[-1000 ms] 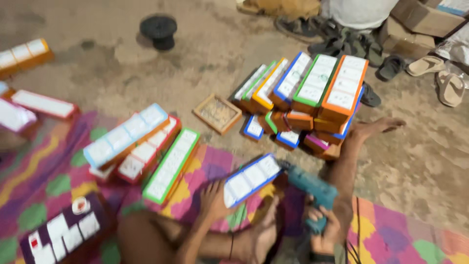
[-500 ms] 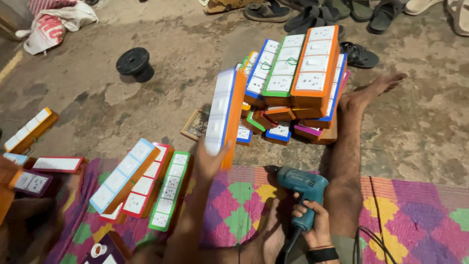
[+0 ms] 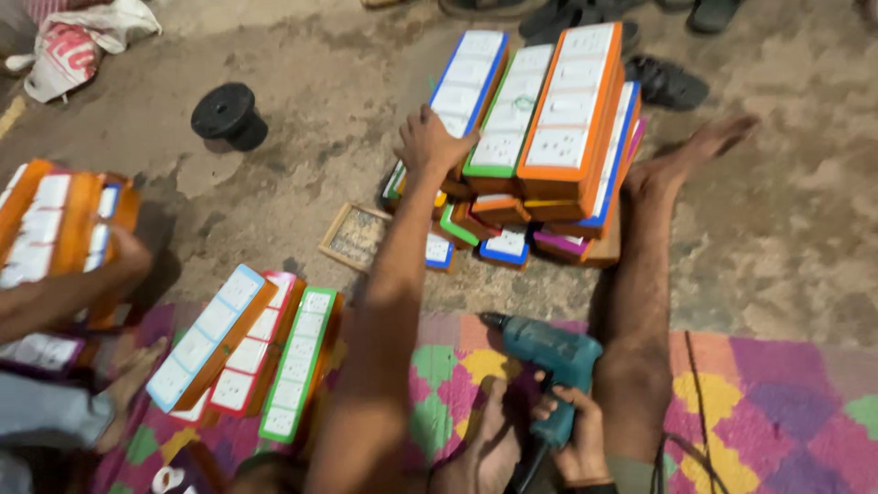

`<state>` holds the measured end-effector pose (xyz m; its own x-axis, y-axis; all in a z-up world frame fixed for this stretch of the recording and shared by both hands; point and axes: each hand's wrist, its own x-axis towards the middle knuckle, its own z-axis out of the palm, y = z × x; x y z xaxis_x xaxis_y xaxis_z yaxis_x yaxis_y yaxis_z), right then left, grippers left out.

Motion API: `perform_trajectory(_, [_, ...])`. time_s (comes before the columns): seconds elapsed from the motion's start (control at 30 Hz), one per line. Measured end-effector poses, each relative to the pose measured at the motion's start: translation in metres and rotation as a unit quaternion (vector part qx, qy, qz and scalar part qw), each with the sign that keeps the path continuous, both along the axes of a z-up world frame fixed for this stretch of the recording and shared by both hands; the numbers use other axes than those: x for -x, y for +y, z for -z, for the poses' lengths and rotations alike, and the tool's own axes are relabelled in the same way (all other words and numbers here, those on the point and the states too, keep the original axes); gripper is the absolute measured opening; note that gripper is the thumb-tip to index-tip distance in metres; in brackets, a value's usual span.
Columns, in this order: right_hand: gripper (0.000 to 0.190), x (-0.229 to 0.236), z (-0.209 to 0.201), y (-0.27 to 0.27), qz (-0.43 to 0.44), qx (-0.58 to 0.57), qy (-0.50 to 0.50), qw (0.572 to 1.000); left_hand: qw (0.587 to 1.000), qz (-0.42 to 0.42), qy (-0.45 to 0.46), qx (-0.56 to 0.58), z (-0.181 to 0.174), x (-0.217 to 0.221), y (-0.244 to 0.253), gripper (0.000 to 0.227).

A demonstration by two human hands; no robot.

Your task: The person sits on a mat and uses a corded power drill to drive screws into multiple electrical switchboard frames of various colors. They handle each frame one at a time, securing it to a wooden backing, then place the completed unit aside.

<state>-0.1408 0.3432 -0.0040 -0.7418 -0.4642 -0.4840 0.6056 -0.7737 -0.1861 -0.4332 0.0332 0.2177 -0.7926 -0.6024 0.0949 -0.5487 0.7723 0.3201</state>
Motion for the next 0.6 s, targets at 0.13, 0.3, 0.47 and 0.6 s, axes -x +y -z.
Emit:
perform_trajectory(0.13, [0.038, -0.001, 0.006, 0.001, 0.003, -0.005, 0.008, 1.000, 0.994, 0.108, 0.005, 0.030, 0.005, -0.016, -0.030, 0.112])
perform_trajectory(0.3, [0.030, 0.004, 0.010, 0.008, -0.015, -0.066, 0.025, 0.997, 0.941, 0.254, 0.220, 0.047, 0.018, -0.028, -0.044, 0.079])
perform_trajectory(0.47, [0.050, 0.009, 0.025, 0.023, -0.056, 0.056, 0.071, 0.994, 0.942, 0.184, 0.278, 0.029, 0.085, -0.120, -0.069, 0.092])
perform_trajectory(0.6, [0.061, 0.012, 0.031, 0.032, -0.060, 0.102, 0.045, 0.992, 0.954, 0.132, 0.266, 0.047, 0.152, -0.224, -0.120, 0.090])
